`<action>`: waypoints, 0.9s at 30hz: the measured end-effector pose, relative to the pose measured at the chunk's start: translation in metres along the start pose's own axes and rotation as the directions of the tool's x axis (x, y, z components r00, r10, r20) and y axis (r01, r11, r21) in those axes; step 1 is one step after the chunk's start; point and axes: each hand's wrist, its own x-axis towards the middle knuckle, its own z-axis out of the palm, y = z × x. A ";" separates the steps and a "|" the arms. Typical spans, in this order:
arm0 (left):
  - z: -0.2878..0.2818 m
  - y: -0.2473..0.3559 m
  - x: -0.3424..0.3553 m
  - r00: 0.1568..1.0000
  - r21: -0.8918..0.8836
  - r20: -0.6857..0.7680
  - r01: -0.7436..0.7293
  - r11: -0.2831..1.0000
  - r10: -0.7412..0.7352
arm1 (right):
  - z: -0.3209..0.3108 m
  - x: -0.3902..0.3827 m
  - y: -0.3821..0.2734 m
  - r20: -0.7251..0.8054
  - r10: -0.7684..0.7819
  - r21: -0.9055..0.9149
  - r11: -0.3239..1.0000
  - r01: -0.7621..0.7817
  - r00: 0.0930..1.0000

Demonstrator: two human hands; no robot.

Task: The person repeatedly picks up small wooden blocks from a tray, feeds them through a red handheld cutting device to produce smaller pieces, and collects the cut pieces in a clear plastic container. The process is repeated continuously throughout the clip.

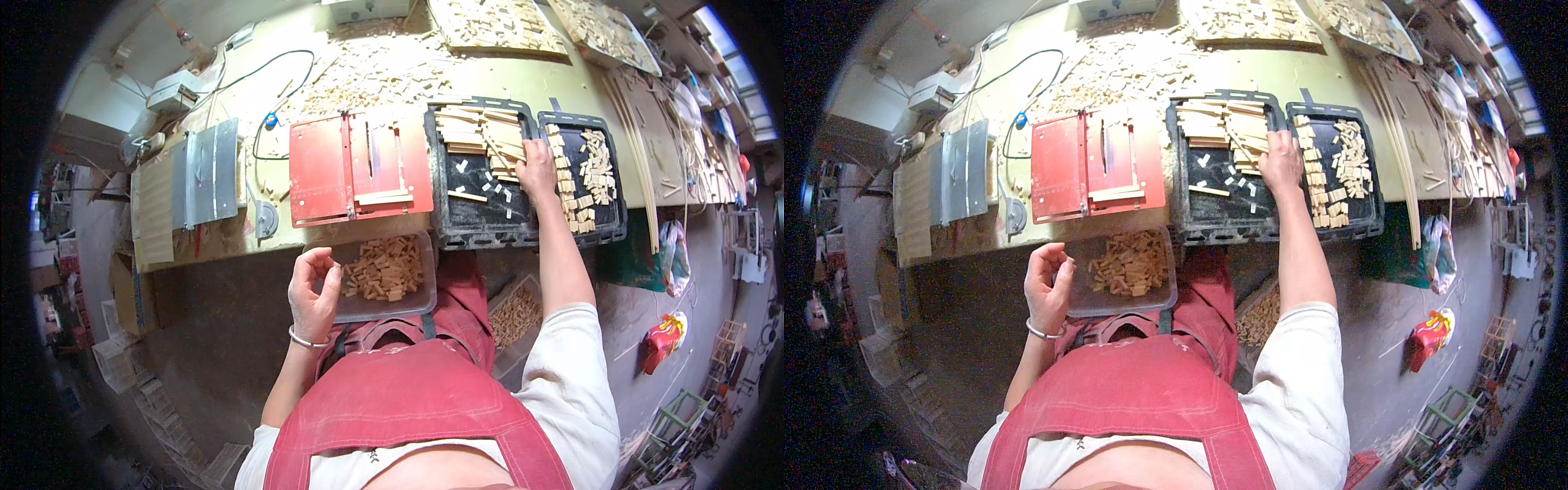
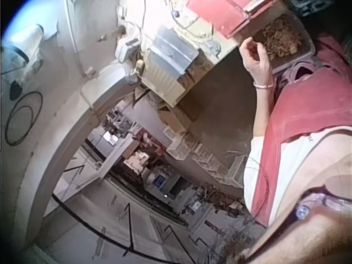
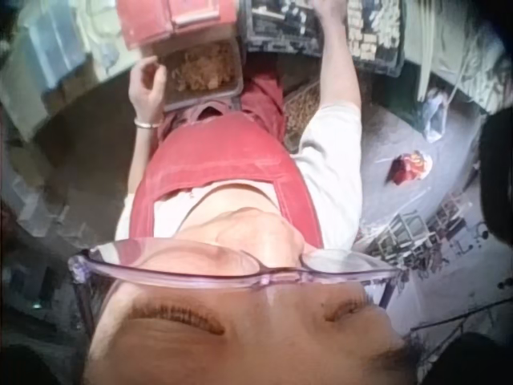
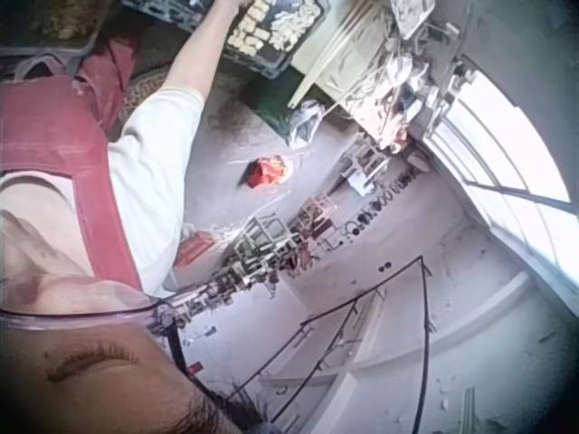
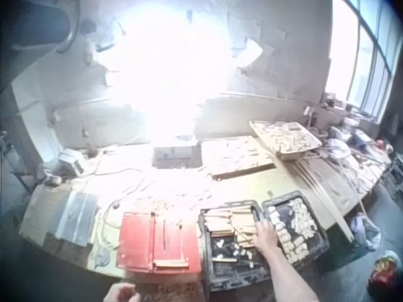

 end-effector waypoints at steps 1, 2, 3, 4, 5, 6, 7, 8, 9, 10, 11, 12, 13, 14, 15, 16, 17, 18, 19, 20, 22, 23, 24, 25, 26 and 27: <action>0.000 -0.002 -0.001 1.000 0.003 0.000 0.005 1.000 -0.005 | 0.001 0.004 0.001 0.015 -0.029 0.007 1.000 0.029 0.999; 0.000 -0.004 0.000 1.000 0.006 0.001 0.010 1.000 -0.010 | 0.002 0.008 0.003 0.031 -0.056 0.015 0.998 0.056 0.998; 0.001 -0.004 0.001 1.000 0.014 0.004 0.012 1.000 -0.012 | 0.004 0.012 0.004 0.044 -0.089 0.025 0.996 0.088 0.995; 0.002 -0.005 0.001 1.000 0.023 0.006 0.015 1.000 -0.016 | 0.003 0.014 0.002 0.075 -0.079 0.017 0.997 0.078 0.994; 0.003 -0.005 0.001 1.000 0.031 0.008 0.019 0.999 -0.019 | 0.000 0.018 0.000 0.106 -0.067 0.008 0.998 0.067 0.992; 0.004 -0.005 0.001 1.000 0.036 0.013 0.027 0.999 -0.027 | -0.001 0.020 -0.002 0.137 -0.055 -0.001 0.998 0.055 0.989; 0.005 -0.002 0.002 0.999 0.040 0.020 0.032 0.999 -0.033 | 0.001 0.023 -0.001 0.133 -0.059 -0.010 0.998 0.061 0.989; 0.006 0.000 0.003 0.999 0.044 0.026 0.038 0.998 -0.039 | 0.002 0.024 0.000 0.132 -0.058 -0.012 0.998 0.060 0.990; 0.007 0.001 0.003 0.999 0.055 0.031 0.030 0.998 -0.032 | 0.003 0.025 0.002 0.132 -0.055 -0.014 0.998 0.058 0.990; 0.008 0.001 0.003 0.999 0.067 0.033 0.022 0.998 -0.025 | 0.002 0.026 -0.001 0.132 -0.057 -0.014 0.998 0.059 0.990; 0.008 0.002 0.004 0.999 0.078 0.035 0.015 0.997 -0.018 | 0.000 0.027 -0.003 0.155 -0.056 -0.011 0.998 0.059 0.986; 0.008 0.002 0.004 0.999 0.080 0.033 0.016 0.997 -0.018 | -0.002 0.029 -0.004 0.178 -0.056 -0.008 0.998 0.058 0.982; 0.008 0.003 0.004 0.999 0.081 0.032 0.016 0.997 -0.018 | -0.006 0.030 -0.005 0.200 -0.054 -0.007 0.998 0.056 0.978; 0.008 0.003 0.004 0.999 0.082 0.031 0.015 0.996 -0.018 | -0.006 0.031 -0.005 0.207 -0.057 -0.019 0.998 0.062 0.977; 0.008 0.004 0.005 0.999 0.086 0.031 0.010 0.996 -0.013 | -0.006 0.033 -0.003 0.215 -0.060 -0.030 0.997 0.068 0.975; 0.007 0.004 0.004 1.000 0.091 0.029 0.005 0.996 -0.008 | -0.006 0.034 -0.003 0.223 -0.066 -0.040 0.996 0.077 0.973; 0.007 0.005 0.005 1.000 0.095 0.026 0.000 0.995 -0.003 | -0.006 0.034 -0.003 0.211 -0.076 -0.043 0.995 0.087 0.975; 0.007 0.006 0.006 1.000 0.114 0.018 -0.022 0.993 0.020 | -0.007 0.034 -0.002 0.198 -0.086 -0.046 0.994 0.097 0.976; 0.007 0.007 0.006 0.999 0.136 0.004 -0.037 0.990 0.037 | -0.007 0.032 -0.004 0.192 -0.103 -0.044 0.993 0.113 0.976; 0.007 0.009 0.007 0.998 0.158 -0.010 -0.052 0.986 0.054 | -0.008 0.032 -0.003 0.180 -0.088 -0.035 0.995 0.096 0.980; 0.007 0.013 0.014 0.995 0.191 -0.013 -0.091 0.977 0.095 | -0.022 0.024 0.006 0.099 -0.127 -0.063 0.989 0.133 0.987; 0.006 0.016 0.017 0.991 0.217 -0.016 -0.125 0.968 0.132 | -0.029 0.021 0.012 0.086 -0.114 -0.038 0.992 0.118 0.990; 0.007 0.021 0.024 0.985 0.250 -0.008 -0.165 0.954 0.172 | -0.037 0.014 0.012 0.070 -0.091 -0.009 0.996 0.092 0.993; 0.008 0.020 0.027 0.981 0.252 -0.018 -0.185 0.950 0.195 | -0.049 0.005 -0.004 -0.014 -0.153 0.101 0.983 0.153 0.988; 0.008 0.020 0.031 0.981 0.258 -0.014 -0.182 0.949 0.192 | -0.066 -0.006 -0.023 -0.101 -0.201 0.204 0.954 0.218 0.974; 0.008 0.022 0.036 0.973 0.295 -0.003 -0.219 0.930 0.230 | -0.084 -0.017 -0.053 -0.081 -0.237 0.251 0.935 0.250 0.968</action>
